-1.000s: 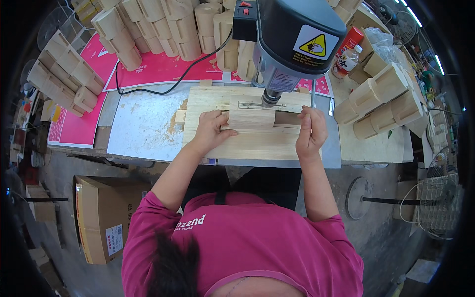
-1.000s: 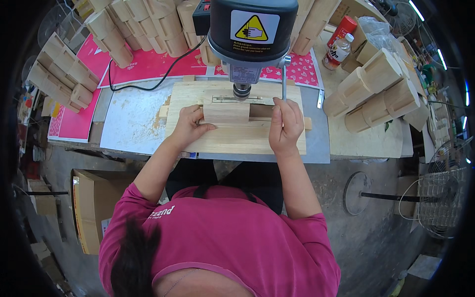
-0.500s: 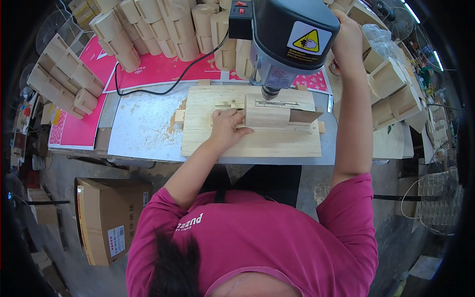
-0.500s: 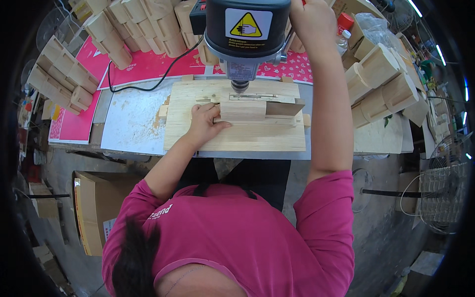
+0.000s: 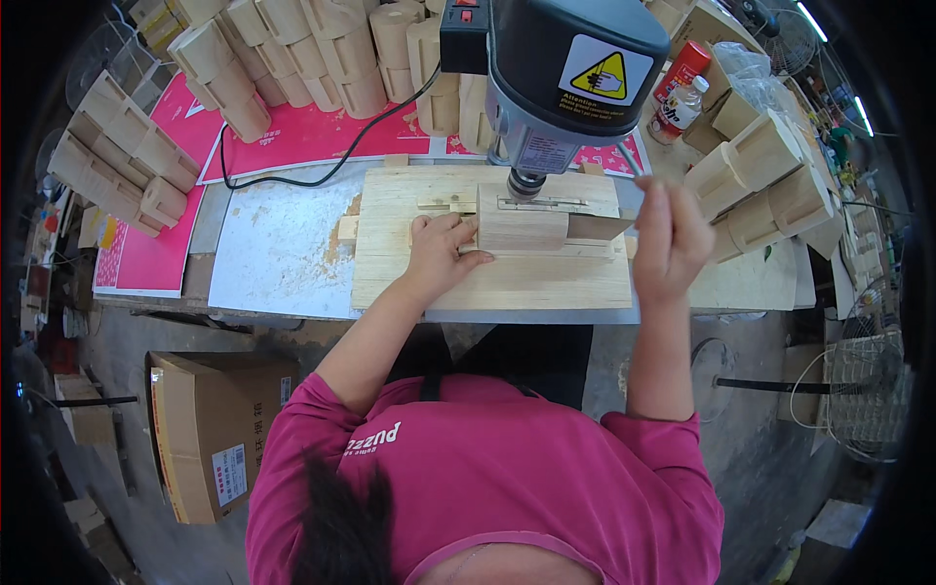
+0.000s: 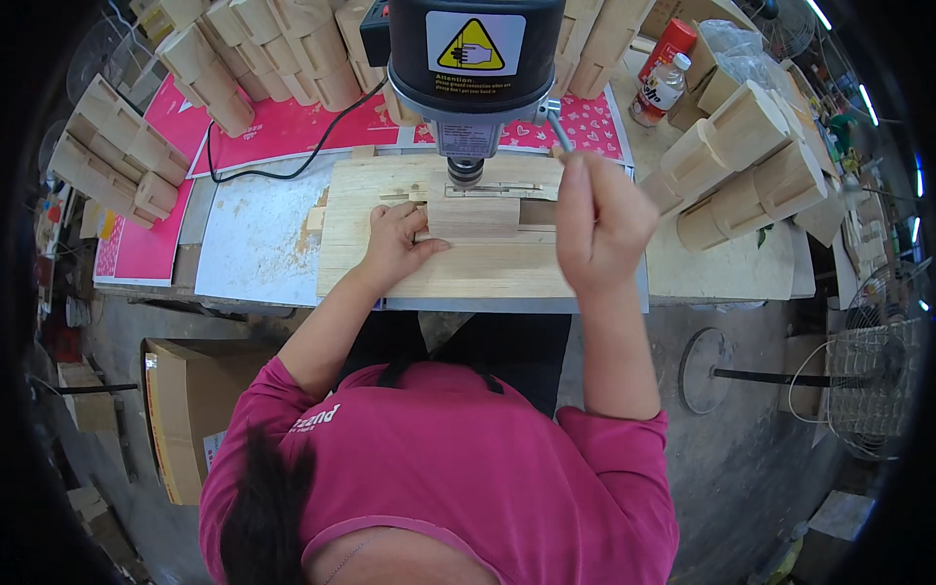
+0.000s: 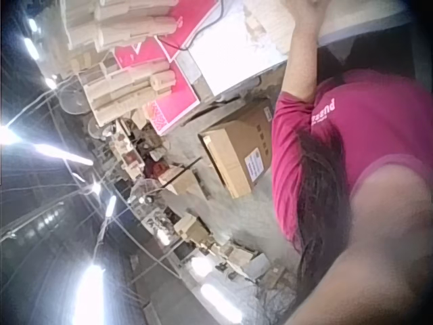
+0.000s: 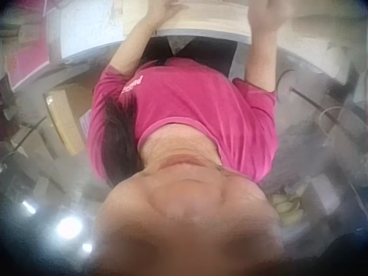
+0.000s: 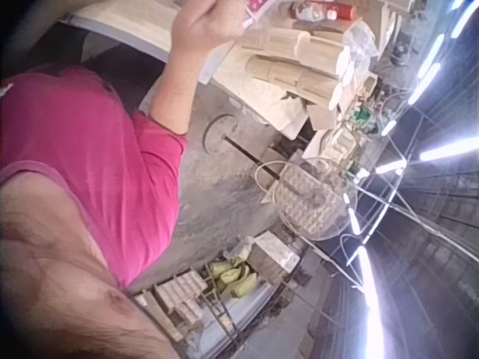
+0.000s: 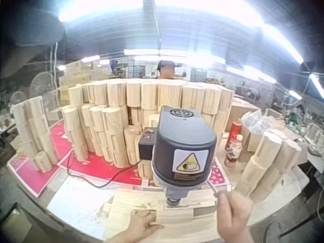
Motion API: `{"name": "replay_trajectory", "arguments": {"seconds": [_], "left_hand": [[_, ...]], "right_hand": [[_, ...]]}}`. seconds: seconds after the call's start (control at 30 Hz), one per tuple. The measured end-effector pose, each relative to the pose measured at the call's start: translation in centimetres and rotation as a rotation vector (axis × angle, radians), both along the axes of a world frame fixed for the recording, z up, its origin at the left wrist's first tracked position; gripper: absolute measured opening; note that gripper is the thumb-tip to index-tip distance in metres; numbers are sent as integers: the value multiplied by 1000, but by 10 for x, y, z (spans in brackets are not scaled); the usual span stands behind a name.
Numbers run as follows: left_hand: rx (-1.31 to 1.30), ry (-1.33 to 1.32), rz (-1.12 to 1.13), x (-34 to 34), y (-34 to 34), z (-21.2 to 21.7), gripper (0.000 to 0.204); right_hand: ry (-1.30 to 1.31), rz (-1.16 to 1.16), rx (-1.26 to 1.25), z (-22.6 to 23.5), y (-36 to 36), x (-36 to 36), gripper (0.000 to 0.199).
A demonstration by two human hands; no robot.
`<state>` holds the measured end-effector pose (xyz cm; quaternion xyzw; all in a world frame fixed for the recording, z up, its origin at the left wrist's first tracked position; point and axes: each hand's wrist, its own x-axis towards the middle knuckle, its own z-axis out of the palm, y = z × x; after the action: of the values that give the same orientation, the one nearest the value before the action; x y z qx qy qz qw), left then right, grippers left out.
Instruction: Using a drill press to drill holes or grooves into cylindrical wood blocks held in a jig.
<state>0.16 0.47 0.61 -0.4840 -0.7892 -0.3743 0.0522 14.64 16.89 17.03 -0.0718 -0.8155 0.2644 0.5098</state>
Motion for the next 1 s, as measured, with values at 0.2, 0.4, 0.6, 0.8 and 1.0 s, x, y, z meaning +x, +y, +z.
{"name": "replay_trajectory", "arguments": {"seconds": [0.2, 0.4, 0.6, 0.8, 1.0], "left_hand": [[16, 51, -1, -4, 2, -4, 47], [-1, 53, -1, -1, 2, -4, 46], [-23, 43, 35, 0, -4, -7, 44], [-26, -39, 65, 5, 3, 0, 42], [31, -265, 70, 10, 7, 10, 39]], "right_hand": [[112, 84, 99, -92, 15, -13, 12], [67, 60, 99, -91, 13, -11, 9], [120, 15, 71, 18, 19, -22, 12], [-109, -147, -29, 64, 78, -98, 30], [-234, 192, -238, 9, 75, -52, 38]]}}
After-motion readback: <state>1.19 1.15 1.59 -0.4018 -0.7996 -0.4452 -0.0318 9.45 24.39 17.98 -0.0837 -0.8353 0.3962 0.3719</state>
